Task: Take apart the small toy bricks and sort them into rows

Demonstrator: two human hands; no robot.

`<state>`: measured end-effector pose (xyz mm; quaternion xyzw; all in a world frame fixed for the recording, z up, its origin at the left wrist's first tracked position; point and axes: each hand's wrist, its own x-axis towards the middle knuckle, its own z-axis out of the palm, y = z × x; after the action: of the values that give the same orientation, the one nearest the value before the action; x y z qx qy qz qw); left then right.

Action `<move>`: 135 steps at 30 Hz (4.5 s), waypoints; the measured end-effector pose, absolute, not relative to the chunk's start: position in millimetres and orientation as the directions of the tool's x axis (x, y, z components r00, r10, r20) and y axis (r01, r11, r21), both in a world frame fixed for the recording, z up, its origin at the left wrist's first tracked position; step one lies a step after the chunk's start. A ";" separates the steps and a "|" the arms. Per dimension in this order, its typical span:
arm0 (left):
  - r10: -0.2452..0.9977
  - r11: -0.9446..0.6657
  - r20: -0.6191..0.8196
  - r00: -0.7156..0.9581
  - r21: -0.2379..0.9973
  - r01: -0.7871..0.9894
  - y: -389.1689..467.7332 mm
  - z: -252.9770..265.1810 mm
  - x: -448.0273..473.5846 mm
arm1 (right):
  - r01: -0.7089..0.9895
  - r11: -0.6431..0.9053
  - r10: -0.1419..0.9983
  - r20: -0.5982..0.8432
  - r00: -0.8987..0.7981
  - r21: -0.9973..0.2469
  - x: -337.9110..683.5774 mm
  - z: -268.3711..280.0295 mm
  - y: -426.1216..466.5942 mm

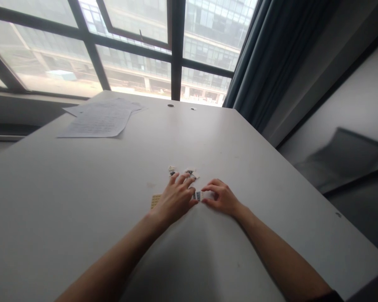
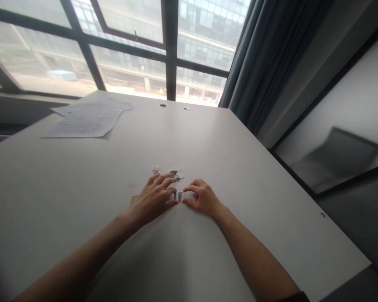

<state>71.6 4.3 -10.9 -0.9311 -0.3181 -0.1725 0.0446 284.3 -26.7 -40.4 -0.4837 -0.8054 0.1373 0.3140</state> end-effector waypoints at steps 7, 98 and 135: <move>0.594 -0.787 0.317 0.739 0.037 0.616 5.6 -16.2 72.7 | 0.710 0.500 0.863 0.358 -0.357 -0.495 283.4 -40.6 -27.0; 0.694 -0.719 0.637 0.336 0.588 0.372 26.6 1.0 38.6 | -0.265 -0.112 0.945 -0.020 -0.328 -0.958 235.6 -8.9 5.0; 0.994 -0.104 0.086 -0.074 0.950 -0.295 41.6 7.0 31.0 | 0.828 0.432 0.894 0.049 -0.446 -0.357 263.4 -15.5 75.7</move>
<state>31.0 41.6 7.0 -0.4270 -0.4091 -0.6081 -0.5297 263.4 75.7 -15.5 -0.5136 -0.8383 0.1417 0.1159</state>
